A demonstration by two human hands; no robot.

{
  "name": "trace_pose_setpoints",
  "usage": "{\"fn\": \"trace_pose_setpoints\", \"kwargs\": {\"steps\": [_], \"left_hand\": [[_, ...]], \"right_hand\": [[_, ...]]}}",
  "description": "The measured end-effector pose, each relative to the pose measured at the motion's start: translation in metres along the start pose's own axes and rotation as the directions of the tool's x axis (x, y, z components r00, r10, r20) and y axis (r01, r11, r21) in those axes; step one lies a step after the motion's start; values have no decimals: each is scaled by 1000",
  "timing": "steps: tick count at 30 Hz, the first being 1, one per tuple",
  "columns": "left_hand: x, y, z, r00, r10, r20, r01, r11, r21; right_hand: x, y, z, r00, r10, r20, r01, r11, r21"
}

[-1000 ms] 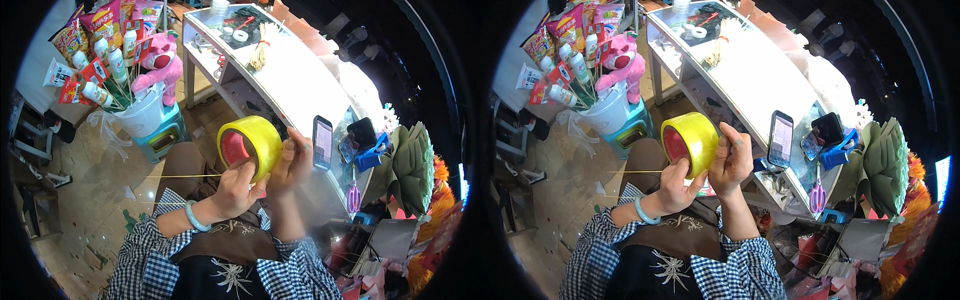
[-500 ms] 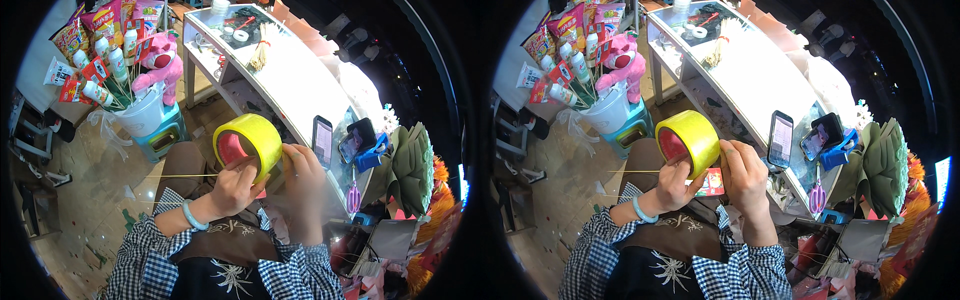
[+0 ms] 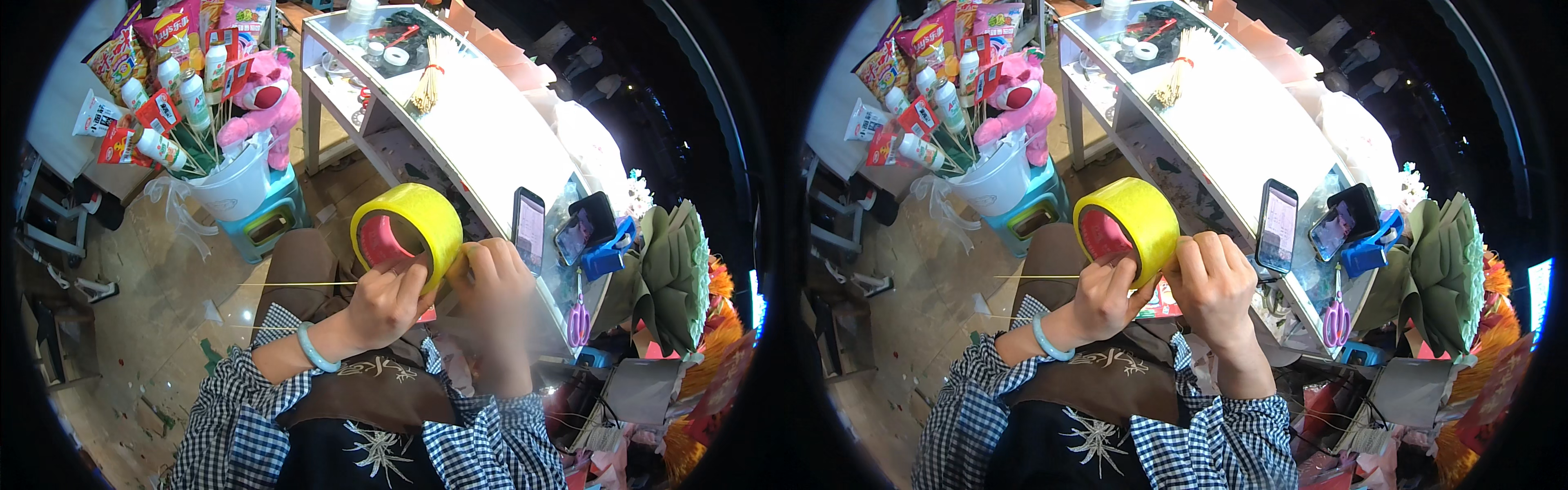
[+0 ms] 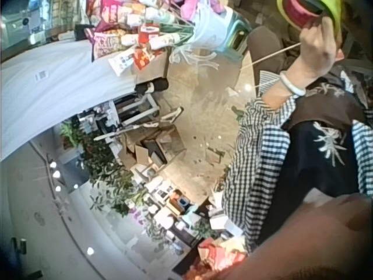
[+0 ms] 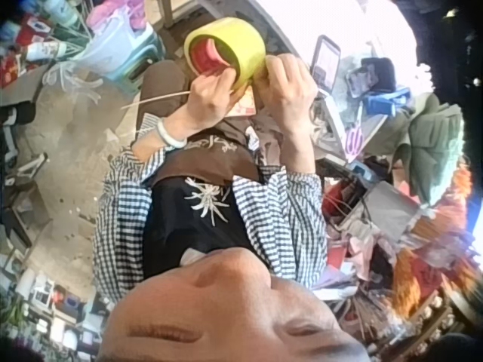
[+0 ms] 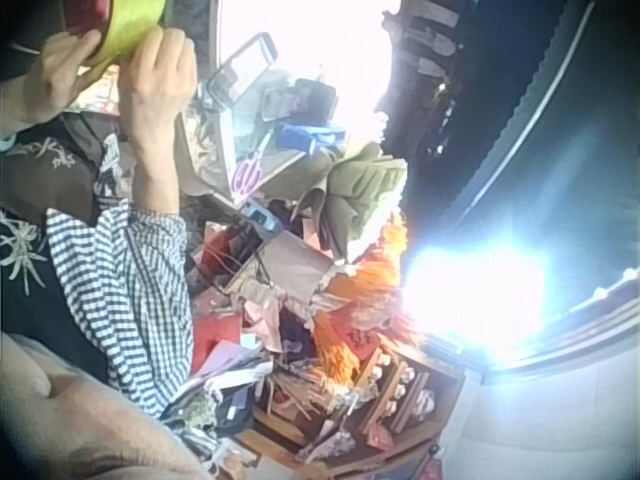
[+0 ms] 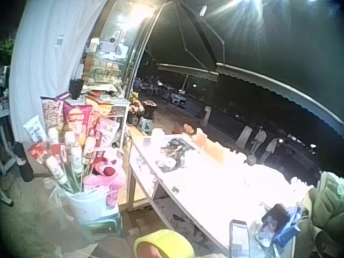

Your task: The person attaches a snack box to a wooden stick using tape, trims the stick with scissors, and places the assembled item into a container with other snack bouquets. The person repeats the process with another snack box.

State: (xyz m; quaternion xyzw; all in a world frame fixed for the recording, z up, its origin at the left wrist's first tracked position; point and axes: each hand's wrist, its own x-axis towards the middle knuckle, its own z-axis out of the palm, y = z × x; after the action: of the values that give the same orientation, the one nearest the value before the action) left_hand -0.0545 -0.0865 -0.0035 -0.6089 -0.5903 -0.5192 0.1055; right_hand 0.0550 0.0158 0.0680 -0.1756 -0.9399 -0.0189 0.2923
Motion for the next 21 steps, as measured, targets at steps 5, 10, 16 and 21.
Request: {"fn": "trace_pose_setpoints", "kwargs": {"steps": [5,10,16,21], "left_hand": [[1,-1,2,999,34,-41,-33,999,23],[0,-1,-1,999,-25,-30,26,1000,14],[0,-3,2,998,-23,-61,24,999,26],[-3,-6,3,997,-38,-67,41,998,40]], "right_hand": [[-3,1,-1,996,49,-73,-29,964,263],[-1,-2,-2,979,186,-79,-144,917,373],[-1,-3,3,987,155,-34,-135,934,331],[-2,-5,18,987,50,-150,-26,987,160]]}}
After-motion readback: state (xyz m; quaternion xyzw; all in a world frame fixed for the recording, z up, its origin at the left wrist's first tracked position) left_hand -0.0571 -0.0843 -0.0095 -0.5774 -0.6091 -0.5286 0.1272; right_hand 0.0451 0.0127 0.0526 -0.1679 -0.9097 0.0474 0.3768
